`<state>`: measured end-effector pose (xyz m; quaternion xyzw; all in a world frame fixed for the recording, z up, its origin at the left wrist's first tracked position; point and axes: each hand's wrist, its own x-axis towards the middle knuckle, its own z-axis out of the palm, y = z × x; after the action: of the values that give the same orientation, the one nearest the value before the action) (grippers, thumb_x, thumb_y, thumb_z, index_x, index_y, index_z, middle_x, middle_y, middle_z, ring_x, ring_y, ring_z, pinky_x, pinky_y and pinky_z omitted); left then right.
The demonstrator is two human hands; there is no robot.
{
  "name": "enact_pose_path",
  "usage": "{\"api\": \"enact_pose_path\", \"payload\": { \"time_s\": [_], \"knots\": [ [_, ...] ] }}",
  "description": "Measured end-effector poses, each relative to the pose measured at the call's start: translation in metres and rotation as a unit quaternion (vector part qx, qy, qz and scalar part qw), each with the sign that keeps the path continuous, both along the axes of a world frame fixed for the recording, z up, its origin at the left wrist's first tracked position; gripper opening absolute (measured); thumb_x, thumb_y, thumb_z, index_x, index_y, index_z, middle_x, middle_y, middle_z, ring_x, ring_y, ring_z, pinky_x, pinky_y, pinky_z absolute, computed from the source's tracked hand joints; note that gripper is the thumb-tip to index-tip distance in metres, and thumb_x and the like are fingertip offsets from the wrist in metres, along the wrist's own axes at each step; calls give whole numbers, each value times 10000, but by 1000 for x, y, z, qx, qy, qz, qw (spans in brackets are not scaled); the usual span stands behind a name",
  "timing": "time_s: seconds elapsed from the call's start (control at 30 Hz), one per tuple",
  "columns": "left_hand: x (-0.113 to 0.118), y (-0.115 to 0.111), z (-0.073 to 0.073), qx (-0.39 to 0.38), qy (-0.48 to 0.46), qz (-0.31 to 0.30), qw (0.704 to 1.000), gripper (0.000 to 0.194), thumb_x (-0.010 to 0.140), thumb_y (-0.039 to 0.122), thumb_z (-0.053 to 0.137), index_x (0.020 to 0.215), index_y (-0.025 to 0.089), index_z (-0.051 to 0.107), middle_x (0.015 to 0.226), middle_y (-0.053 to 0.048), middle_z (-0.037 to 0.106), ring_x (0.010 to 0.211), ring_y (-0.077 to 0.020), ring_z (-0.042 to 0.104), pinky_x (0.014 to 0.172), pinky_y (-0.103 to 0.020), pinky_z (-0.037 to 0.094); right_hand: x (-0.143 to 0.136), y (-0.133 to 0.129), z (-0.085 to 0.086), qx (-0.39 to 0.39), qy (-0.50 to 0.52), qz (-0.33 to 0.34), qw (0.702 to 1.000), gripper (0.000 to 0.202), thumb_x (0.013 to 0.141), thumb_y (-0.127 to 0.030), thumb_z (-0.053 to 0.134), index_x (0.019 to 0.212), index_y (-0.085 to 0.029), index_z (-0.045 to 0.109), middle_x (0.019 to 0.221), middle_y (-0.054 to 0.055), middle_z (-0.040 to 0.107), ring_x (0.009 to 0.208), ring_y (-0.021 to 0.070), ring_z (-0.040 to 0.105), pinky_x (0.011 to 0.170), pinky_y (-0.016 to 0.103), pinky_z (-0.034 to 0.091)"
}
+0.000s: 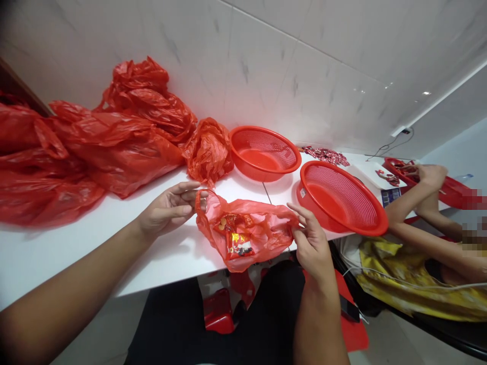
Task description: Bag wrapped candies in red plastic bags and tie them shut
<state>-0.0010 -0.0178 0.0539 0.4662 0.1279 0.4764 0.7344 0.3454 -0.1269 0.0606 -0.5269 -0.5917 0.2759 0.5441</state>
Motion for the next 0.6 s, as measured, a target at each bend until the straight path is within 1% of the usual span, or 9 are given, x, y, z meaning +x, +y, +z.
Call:
{"api": "enact_pose_path", "payload": {
  "time_s": [0.07, 0.13, 0.23, 0.33, 0.4, 0.43, 0.5, 0.53, 0.6],
  "knots": [
    [0, 0, 1, 0, -5, 0, 1000, 487, 738, 115, 915, 1188, 262, 801, 1161, -92, 822, 1061, -225, 788, 929, -305, 619, 2, 2, 0, 24, -41, -1, 999, 276, 983, -264, 626, 1228, -270, 753, 1139, 62, 766, 892, 179, 757, 777, 326, 612],
    [1, 0, 3, -1, -6, 4, 1000, 473, 734, 111, 917, 1167, 267, 809, 1152, -83, 825, 1017, -203, 794, 898, -284, 625, 4, 4, 0, 43, -96, -8, 994, 208, 987, -283, 638, 1103, -254, 808, 1050, 57, 776, 873, 189, 760, 758, 327, 612],
    [0, 0, 2, -7, -1, 20, 1000, 443, 717, 106, 920, 1110, 282, 820, 1126, -63, 829, 959, -199, 794, 829, -289, 635, 4, 3, 0, 65, -142, -44, 987, 214, 981, -302, 660, 1113, -257, 822, 929, 45, 796, 811, 198, 766, 742, 339, 621],
    [-3, -1, 1, -13, 2, 51, 999, 403, 686, 122, 920, 1036, 297, 822, 1119, -49, 824, 950, -228, 788, 822, -353, 640, 0, -1, 3, 113, -103, -108, 982, 209, 960, -340, 712, 1105, -228, 814, 792, 35, 785, 703, 199, 756, 697, 341, 620],
    [-7, -2, 7, -12, -3, 95, 995, 380, 675, 132, 906, 984, 333, 817, 1131, -15, 819, 965, -233, 778, 837, -385, 636, -1, -3, 6, 155, -53, -151, 975, 202, 940, -370, 749, 1039, -205, 808, 742, 31, 758, 640, 189, 730, 644, 321, 595],
    [-9, -2, 15, -10, -8, 122, 992, 375, 680, 135, 892, 967, 363, 813, 1140, 13, 815, 1000, -234, 770, 851, -392, 633, -1, -3, 8, 175, -34, -172, 969, 202, 929, -385, 766, 993, -197, 804, 736, 30, 747, 630, 181, 714, 629, 307, 576],
    [-12, -3, 40, 9, -13, 169, 986, 380, 703, 141, 871, 961, 412, 805, 1158, 69, 804, 1133, -245, 740, 895, -399, 621, 3, 1, 13, 201, -8, -199, 959, 246, 921, -432, 775, 891, -188, 787, 731, 29, 722, 630, 168, 678, 616, 291, 537],
    [-12, -2, 56, 29, -14, 182, 983, 383, 710, 149, 872, 971, 421, 804, 1163, 87, 799, 1214, -256, 710, 924, -401, 612, 5, 5, 17, 209, 3, -206, 956, 286, 923, -462, 766, 847, -187, 775, 724, 27, 705, 637, 167, 659, 617, 291, 522],
    [-9, -1, 93, 93, -8, 183, 979, 382, 691, 178, 909, 993, 388, 809, 1170, 89, 794, 1331, -288, 647, 976, -407, 591, 7, 18, 24, 209, 44, -206, 955, 334, 919, -500, 752, 793, -191, 741, 691, 11, 654, 629, 163, 614, 617, 295, 502]
  ]
}}
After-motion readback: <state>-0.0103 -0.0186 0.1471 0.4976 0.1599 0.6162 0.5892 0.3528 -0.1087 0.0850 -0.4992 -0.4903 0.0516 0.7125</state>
